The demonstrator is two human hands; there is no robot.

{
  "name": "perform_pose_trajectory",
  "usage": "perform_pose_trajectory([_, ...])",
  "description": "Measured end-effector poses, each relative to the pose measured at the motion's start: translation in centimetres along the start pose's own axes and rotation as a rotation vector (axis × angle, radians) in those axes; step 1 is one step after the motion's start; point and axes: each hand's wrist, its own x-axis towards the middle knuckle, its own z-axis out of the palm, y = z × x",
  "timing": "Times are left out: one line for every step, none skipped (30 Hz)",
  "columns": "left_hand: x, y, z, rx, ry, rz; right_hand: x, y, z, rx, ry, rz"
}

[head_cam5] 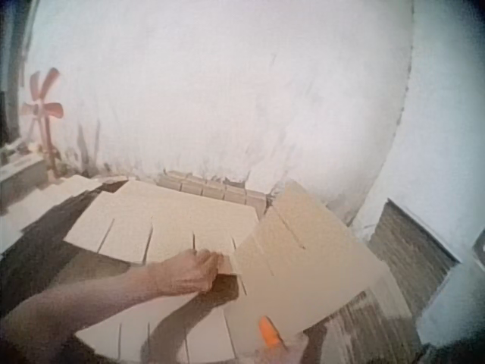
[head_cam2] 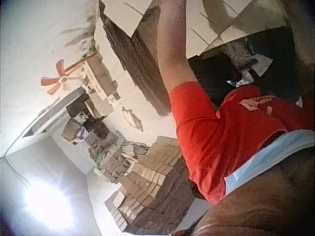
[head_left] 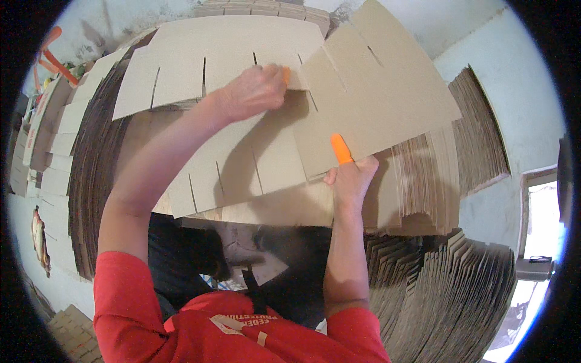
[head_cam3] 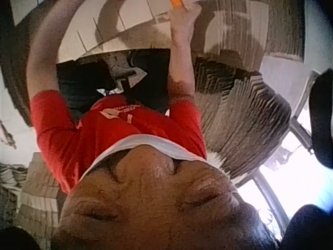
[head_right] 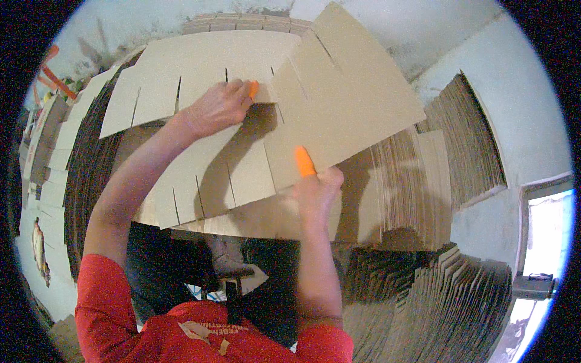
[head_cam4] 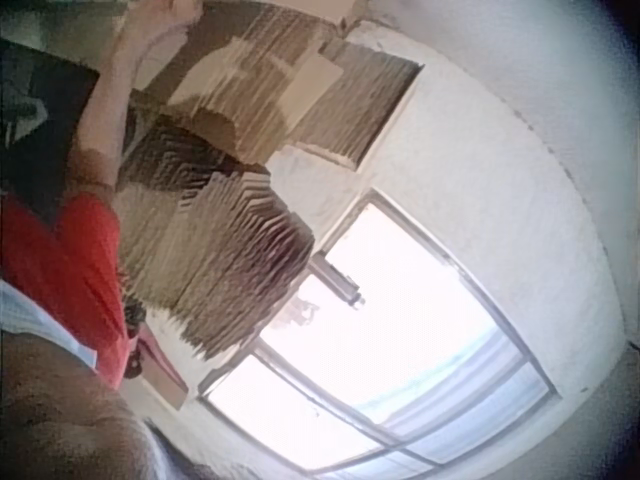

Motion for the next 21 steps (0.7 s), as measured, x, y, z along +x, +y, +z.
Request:
perform_pose_trajectory([-0.3, 1.1, -0.8, -0.034, 0.014, 0.018, 0.1, 0.1, -0.1, -0.013, -0.05, -0.043])
perform_pose_trajectory([-0.5, 2.3, -2.1, -0.07, 0.031, 0.036, 0.2, 0.2, -0.2, -0.029, -0.098, -0.087])
perform_pose_trajectory([-0.5, 3.0, -2.8, -0.105, 0.049, 0.054, 0.2, 0.2, -0.3, -0.044, -0.145, -0.132])
perform_pose_trajectory([-0.6, 3.4, -2.7, -0.106, 0.287, 0.094, 0.4, 0.4, -0.4, -0.062, -0.121, -0.137])
perform_pose_trajectory([-1.0, 3.5, -2.7, -0.089, 0.194, 0.08, 0.5, 0.4, -0.5, -0.08, -0.095, -0.142])
perform_pose_trajectory([-1.5, 3.9, -2.8, -0.073, 0.102, 0.067, 0.5, 0.2, -0.9, -0.096, -0.091, -0.149])
perform_pose_trajectory([-1.8, 4.2, -3.4, -0.055, 0.007, 0.051, 0.4, -0.4, -1.2, -0.11, -0.088, -0.154])
perform_pose_trajectory([-2.2, 4.4, -3.7, -0.068, -0.021, 0.045, -0.4, -2.8, -1.4, -0.123, -0.11, -0.158])
perform_pose_trajectory([-2.6, 4.6, -4.1, -0.081, -0.049, 0.037, -0.7, -4.0, -1.6, -0.136, -0.132, -0.163])
perform_pose_trajectory([-2.7, 5.0, -4.8, -0.093, -0.069, 0.037, -0.4, -3.9, -2.2, -0.238, -0.156, -0.249])
perform_pose_trajectory([-2.9, 5.9, -5.7, -0.146, -0.018, 0.07, -0.4, -3.4, -2.1, -0.183, -0.122, -0.25])
perform_pose_trajectory([-3.1, 7.2, -6.9, -0.199, 0.032, 0.102, -0.6, -2.8, -1.7, -0.127, -0.088, -0.251])
perform_pose_trajectory([-3.6, 8.5, -7.8, -0.25, 0.08, 0.133, -0.8, -2.4, -1.3, -0.07, -0.057, -0.252])
perform_pose_trajectory([-4.3, 9.8, -8.3, -0.276, 0.067, 0.112, -0.9, -2.6, -0.9, -0.037, -0.056, -0.228])
perform_pose_trajectory([-5.0, 11.2, -8.5, -0.301, 0.055, 0.092, -1.1, -3.0, -0.4, -0.003, -0.054, -0.204])
perform_pose_trajectory([-5.2, 11.9, -8.4, -0.332, 0.048, 0.077, -1.1, -3.2, -0.3, 0.026, -0.044, -0.18])
perform_pose_trajectory([-5.2, 11.8, -8.0, -0.455, 0.081, -0.021, -1.0, -3.0, -0.3, 0.014, -0.067, -0.173])
perform_pose_trajectory([-5.1, 11.4, -7.6, -0.578, 0.115, -0.119, -0.9, -2.8, -0.4, 0.002, -0.089, -0.165])
perform_pose_trajectory([-5.0, 10.9, -7.3, -0.695, 0.144, -0.223, -0.9, -2.6, -0.4, -0.006, -0.116, -0.157])
perform_pose_trajectory([-4.3, 9.7, -6.8, -0.729, 0.173, -0.301, -0.3, -1.5, -0.6, -0.059, -0.1, -0.195])
perform_pose_trajectory([-3.3, 7.9, -6.0, -0.764, 0.201, -0.376, 0.5, 0.6, -1.0, -0.114, -0.08, -0.231])
